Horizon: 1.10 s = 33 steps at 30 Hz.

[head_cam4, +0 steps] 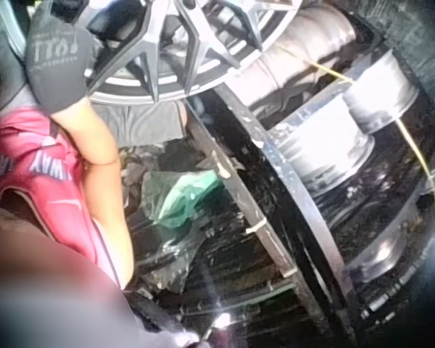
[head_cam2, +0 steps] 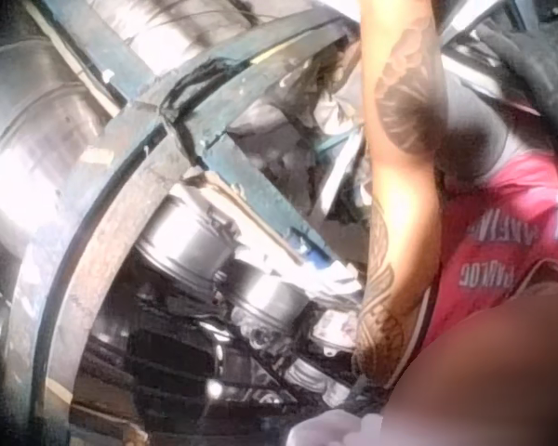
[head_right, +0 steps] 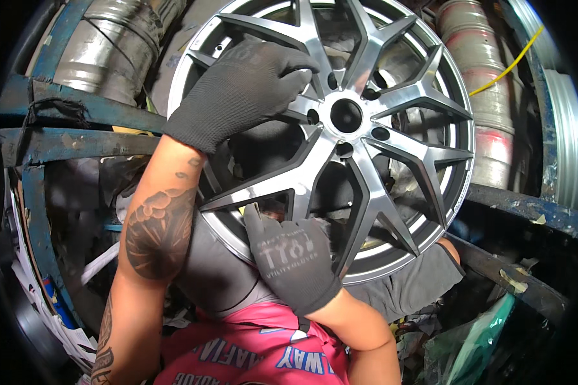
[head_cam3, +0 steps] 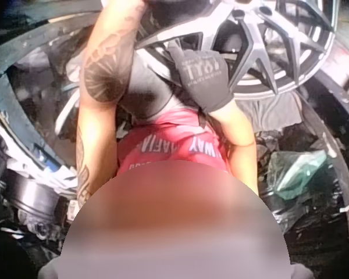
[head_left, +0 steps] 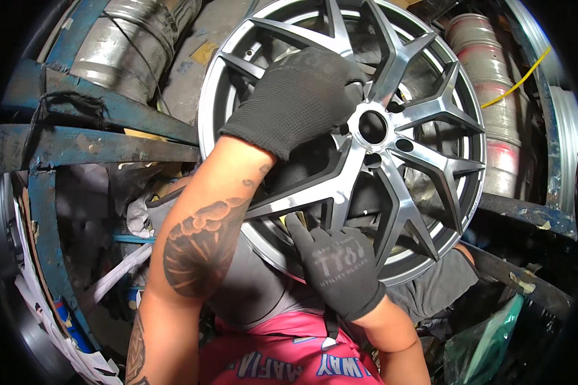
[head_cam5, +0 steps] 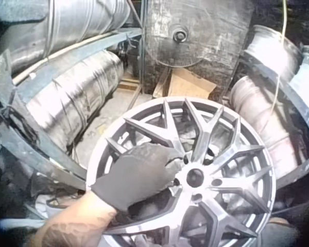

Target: Cleaning and sanding a car rim using a sanding block while holding it on the lap.

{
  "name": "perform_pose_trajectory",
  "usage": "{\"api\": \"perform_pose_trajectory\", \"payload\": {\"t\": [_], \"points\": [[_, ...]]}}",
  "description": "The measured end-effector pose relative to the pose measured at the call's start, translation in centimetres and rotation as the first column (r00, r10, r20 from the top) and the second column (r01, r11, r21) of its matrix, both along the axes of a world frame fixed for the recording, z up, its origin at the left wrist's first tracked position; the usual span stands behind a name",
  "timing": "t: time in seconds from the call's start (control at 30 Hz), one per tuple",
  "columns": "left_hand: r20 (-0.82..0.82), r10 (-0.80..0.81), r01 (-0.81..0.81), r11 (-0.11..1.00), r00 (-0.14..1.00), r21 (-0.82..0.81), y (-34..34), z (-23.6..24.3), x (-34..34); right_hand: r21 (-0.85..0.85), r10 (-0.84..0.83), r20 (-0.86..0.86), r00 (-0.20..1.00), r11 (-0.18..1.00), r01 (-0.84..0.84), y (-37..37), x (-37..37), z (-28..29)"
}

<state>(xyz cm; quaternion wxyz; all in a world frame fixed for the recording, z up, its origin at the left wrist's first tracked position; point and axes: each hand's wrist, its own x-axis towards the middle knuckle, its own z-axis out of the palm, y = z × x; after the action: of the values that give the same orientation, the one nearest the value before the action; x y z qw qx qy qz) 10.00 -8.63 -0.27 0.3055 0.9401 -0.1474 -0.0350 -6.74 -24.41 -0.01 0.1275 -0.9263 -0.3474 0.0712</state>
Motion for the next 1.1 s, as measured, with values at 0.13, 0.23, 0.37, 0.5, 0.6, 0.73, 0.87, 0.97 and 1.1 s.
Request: {"api": "perform_pose_trajectory", "payload": {"t": [0.13, 0.23, 0.37, 0.5, 0.6, 0.73, 0.87, 0.97, 1.1], "points": [[0.082, 0.023, -0.023, 1.0, 0.996, -0.011, -0.3, 0.5, -0.6, 0.016, -0.043, 0.11, 0.993, 0.999, 0.041, 0.2, 0.2, -0.8], [0.033, 0.028, -0.029, 0.999, 0.999, 0.027, -0.2, 0.5, -0.4, -0.072, -0.016, -0.014, 1.0, 0.997, 0.015, 0.2, 0.1, 0.1], [0.055, 0.031, -0.03, 0.999, 0.998, -0.019, -0.3, -0.1, -0.6, -0.076, -0.021, -0.046, 0.999, 0.997, 0.017, 0.7, 0.3, -1.2], [0.112, 0.048, -0.045, 0.999, 0.993, -0.031, 0.0, 0.4, -0.7, -0.056, -0.027, -0.035, 0.999, 0.998, 0.025, 0.4, 0.1, 0.1], [0.179, 0.032, -0.025, 0.999, 0.983, -0.044, -0.2, -0.3, -0.7, -0.038, -0.023, -0.024, 0.999, 0.999, 0.022, 0.4, 0.5, -0.8], [0.09, 0.002, -0.001, 1.0, 0.996, -0.009, -0.1, 0.3, -0.8, -0.051, 0.006, -0.023, 1.0, 0.999, -0.007, -0.3, 0.0, 1.2], [0.097, 0.015, -0.013, 1.0, 0.995, -0.019, -0.1, 0.8, -0.7, -0.058, -0.039, -0.041, 0.998, 0.998, 0.036, -0.6, 0.0, -1.1], [0.054, -0.009, 0.01, 1.0, 0.999, -0.027, -0.2, 0.7, -0.9, -0.084, -0.011, 0.007, 1.0, 0.996, 0.012, 0.0, 0.5, -1.1], [0.13, -0.007, 0.003, 1.0, 0.991, 0.03, -0.2, 0.1, -0.4, -0.089, 0.024, 0.07, 0.997, 0.996, -0.018, -0.1, 0.6, -1.0]]}}
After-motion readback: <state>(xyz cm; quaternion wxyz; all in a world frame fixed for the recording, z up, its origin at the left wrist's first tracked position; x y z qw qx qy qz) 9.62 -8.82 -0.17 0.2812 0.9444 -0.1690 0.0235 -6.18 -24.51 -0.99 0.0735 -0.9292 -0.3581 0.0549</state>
